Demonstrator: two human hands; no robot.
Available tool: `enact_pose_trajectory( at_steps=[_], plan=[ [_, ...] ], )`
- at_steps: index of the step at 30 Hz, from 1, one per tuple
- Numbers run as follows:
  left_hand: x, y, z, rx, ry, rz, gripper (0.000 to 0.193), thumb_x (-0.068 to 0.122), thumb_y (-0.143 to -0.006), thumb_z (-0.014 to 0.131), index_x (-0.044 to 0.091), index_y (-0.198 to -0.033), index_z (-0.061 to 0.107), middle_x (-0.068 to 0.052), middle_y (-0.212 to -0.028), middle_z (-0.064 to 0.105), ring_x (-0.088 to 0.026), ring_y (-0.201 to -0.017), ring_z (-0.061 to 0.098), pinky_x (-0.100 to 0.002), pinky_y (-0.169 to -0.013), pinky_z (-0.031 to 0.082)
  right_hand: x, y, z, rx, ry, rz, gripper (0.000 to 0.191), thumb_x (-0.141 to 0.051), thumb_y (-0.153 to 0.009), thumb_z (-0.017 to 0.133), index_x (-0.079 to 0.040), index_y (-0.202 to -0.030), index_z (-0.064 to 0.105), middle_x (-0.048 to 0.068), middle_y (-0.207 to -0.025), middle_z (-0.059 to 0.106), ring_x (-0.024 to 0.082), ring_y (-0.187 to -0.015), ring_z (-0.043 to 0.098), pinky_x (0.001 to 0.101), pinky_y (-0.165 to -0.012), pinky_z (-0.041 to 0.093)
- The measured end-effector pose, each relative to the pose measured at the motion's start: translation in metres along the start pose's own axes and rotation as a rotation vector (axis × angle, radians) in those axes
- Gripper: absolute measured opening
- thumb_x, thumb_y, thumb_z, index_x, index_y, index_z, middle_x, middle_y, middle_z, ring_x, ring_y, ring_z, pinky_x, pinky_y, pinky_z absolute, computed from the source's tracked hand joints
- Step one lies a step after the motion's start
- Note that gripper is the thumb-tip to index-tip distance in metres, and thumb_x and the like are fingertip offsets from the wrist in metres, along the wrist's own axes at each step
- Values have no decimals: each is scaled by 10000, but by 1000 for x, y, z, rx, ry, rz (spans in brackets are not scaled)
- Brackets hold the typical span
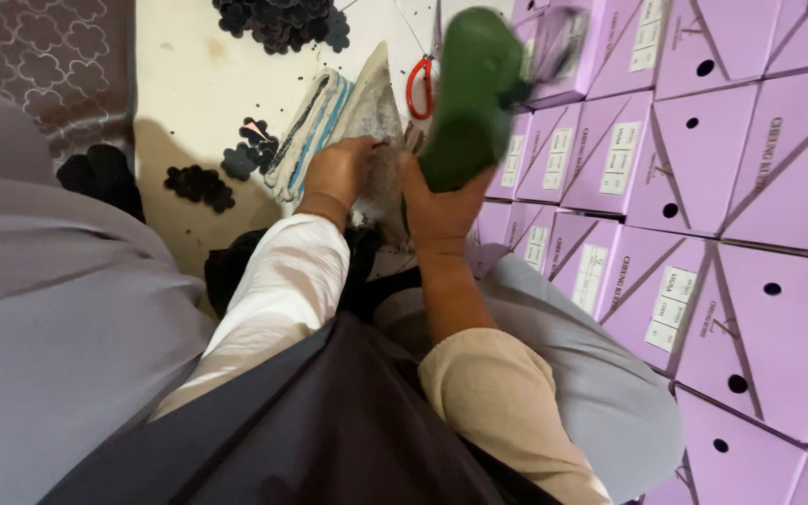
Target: The person sits on the floor and repeatedly picks up small black flower-shaped pieces, places them on a cloth, and presses them with a green handheld tool. The person continues this process, occasionally adjusting the pieces and the tool.
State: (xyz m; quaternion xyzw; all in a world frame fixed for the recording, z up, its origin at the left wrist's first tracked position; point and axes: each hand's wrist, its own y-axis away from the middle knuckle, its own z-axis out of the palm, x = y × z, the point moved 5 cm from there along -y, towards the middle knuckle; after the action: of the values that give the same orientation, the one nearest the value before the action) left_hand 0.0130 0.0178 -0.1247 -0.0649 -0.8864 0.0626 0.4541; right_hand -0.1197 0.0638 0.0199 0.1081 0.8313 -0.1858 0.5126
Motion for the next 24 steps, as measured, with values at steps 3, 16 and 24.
enact_pose_trajectory(
  at_steps=[3,16,24],
  plan=[
    [1,1,1,-23,-32,5,254,99,-918,604,148,-1113,759,-148,-982,751,-368,-873,716,-472,-769,562,2,7,1,-119,53,73,590,-287,-772,878,22,-1224,658,146,-1078,712,298,-979,691,410,-916,581],
    [0,3,0,-66,-66,35,258,98,-917,603,160,-1107,766,-162,-909,744,-362,-829,713,-471,-735,562,2,5,-2,-27,-35,20,641,-274,-756,915,-6,-1242,593,156,-1130,673,294,-1011,664,409,-924,562],
    [5,3,-2,-84,-83,74,227,77,-907,617,133,-1075,759,-174,-848,727,-377,-790,699,-484,-702,545,5,21,1,-323,279,225,695,-270,-640,851,-11,-1247,633,148,-1091,718,290,-1014,708,398,-902,547]
  ],
)
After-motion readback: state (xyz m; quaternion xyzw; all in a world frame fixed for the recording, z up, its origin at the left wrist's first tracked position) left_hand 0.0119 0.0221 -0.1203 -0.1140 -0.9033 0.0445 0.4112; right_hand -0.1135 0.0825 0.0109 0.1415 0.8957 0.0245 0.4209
